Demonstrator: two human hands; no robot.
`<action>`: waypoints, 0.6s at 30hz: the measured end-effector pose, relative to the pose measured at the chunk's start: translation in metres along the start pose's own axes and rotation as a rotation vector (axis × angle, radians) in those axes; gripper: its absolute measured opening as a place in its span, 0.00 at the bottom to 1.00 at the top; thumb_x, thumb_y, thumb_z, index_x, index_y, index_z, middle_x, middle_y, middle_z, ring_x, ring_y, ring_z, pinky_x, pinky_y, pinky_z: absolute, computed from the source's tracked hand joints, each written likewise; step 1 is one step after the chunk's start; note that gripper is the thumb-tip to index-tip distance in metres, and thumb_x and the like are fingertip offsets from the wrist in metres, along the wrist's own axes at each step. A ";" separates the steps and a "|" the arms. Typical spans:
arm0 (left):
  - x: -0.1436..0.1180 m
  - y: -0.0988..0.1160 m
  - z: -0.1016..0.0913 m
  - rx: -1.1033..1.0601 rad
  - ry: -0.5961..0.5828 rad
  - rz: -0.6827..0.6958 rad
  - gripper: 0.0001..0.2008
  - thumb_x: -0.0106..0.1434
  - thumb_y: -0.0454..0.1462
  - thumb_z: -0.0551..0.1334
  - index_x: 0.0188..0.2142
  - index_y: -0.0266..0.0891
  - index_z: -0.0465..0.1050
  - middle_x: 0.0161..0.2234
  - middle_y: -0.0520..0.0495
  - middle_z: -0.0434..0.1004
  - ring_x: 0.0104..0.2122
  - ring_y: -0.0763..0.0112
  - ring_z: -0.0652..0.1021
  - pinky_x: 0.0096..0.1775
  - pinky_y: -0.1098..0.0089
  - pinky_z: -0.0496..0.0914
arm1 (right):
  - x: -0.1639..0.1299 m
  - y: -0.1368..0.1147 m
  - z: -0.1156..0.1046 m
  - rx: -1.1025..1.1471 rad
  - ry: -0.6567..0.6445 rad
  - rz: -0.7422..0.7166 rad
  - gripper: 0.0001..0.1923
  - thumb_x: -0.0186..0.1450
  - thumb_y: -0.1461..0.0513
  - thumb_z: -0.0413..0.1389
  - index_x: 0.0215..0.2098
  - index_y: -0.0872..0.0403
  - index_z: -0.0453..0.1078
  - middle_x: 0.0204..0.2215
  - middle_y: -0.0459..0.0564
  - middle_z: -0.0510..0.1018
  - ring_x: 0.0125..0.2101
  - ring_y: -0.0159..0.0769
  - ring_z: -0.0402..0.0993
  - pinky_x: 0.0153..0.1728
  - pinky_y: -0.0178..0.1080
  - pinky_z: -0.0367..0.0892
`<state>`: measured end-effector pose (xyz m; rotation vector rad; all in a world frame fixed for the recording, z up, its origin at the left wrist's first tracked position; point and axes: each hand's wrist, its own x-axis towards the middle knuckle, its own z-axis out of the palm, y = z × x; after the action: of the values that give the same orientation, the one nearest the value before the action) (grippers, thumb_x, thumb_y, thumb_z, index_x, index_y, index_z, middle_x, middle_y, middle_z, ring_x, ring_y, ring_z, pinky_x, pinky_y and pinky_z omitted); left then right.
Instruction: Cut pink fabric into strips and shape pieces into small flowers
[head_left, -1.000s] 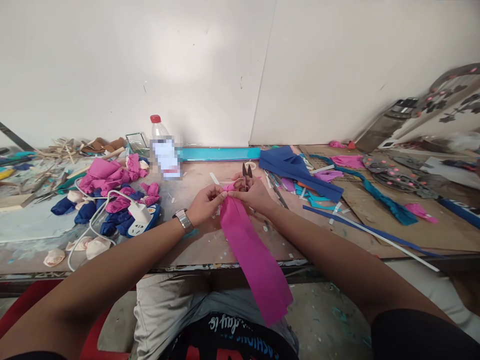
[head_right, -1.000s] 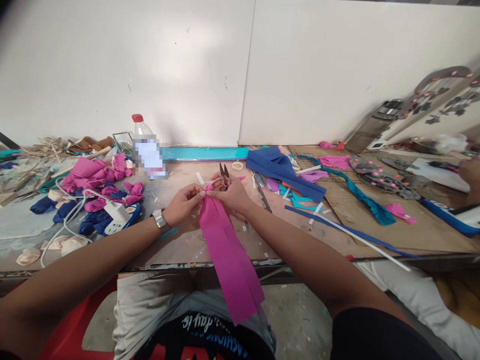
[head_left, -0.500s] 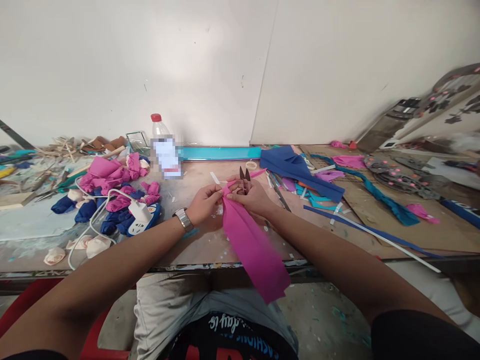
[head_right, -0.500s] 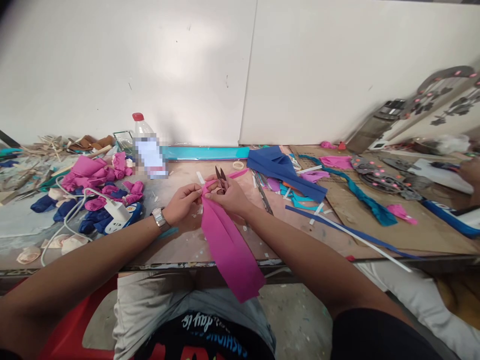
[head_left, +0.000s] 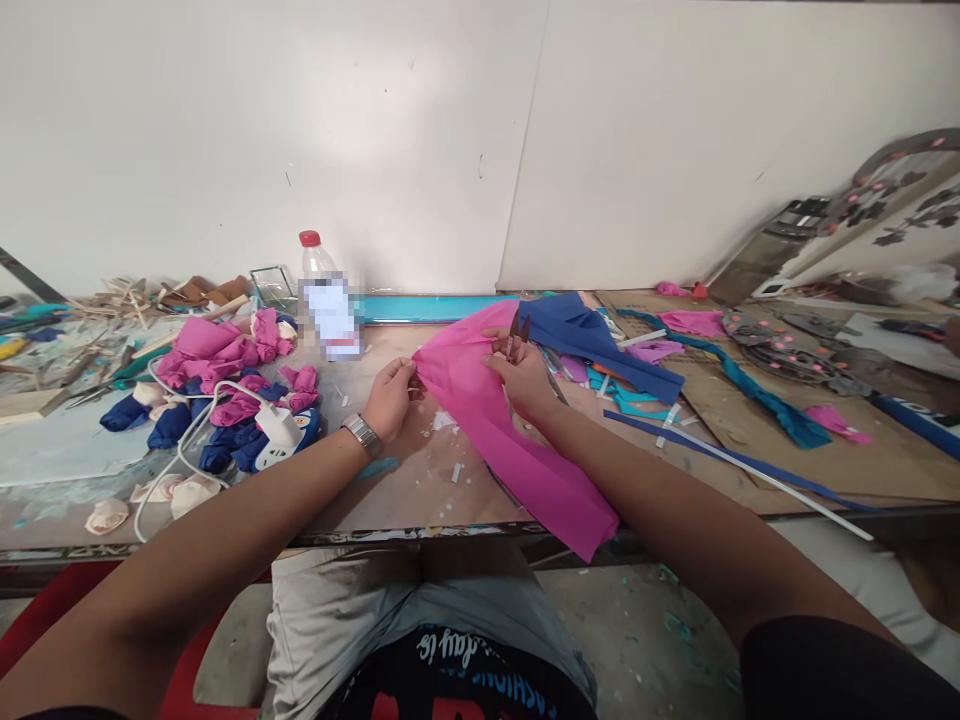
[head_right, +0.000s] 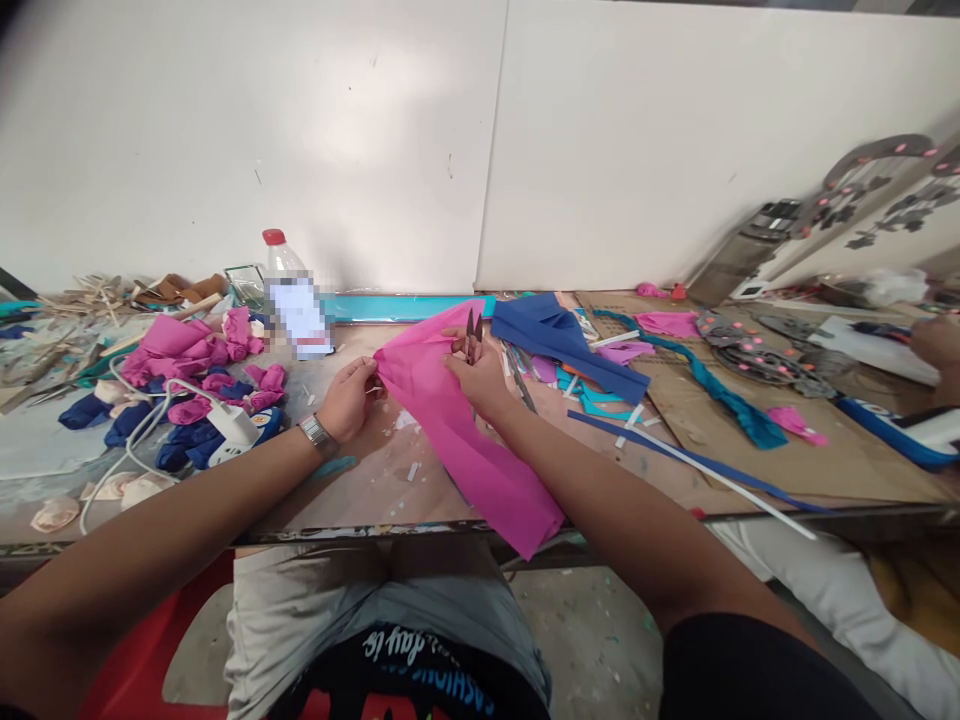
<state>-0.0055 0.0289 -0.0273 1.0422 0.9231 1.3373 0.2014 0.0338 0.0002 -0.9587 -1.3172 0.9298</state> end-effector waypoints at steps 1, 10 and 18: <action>0.001 -0.001 0.000 -0.018 0.016 -0.013 0.13 0.59 0.45 0.64 0.28 0.38 0.66 0.26 0.52 0.70 0.25 0.75 0.71 0.28 0.74 0.65 | 0.002 0.002 -0.001 0.000 0.022 -0.014 0.20 0.53 0.60 0.61 0.45 0.53 0.72 0.27 0.39 0.61 0.23 0.26 0.51 0.23 0.32 0.49; 0.001 -0.006 0.003 -0.076 0.046 -0.095 0.15 0.63 0.46 0.64 0.32 0.39 0.63 0.27 0.53 0.72 0.25 0.75 0.74 0.29 0.73 0.70 | 0.007 0.013 -0.005 0.008 0.052 0.045 0.17 0.55 0.59 0.60 0.43 0.52 0.76 0.23 0.39 0.61 0.21 0.26 0.48 0.22 0.33 0.45; -0.009 0.001 0.006 0.008 -0.085 -0.032 0.30 0.54 0.38 0.70 0.51 0.46 0.56 0.30 0.56 0.76 0.24 0.74 0.75 0.27 0.74 0.70 | 0.010 0.017 -0.008 -0.045 0.004 0.069 0.18 0.57 0.54 0.61 0.43 0.53 0.77 0.32 0.44 0.75 0.29 0.29 0.65 0.29 0.33 0.61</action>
<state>-0.0003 0.0198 -0.0253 1.0775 0.8786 1.2540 0.2098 0.0490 -0.0126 -1.0458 -1.3135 0.9539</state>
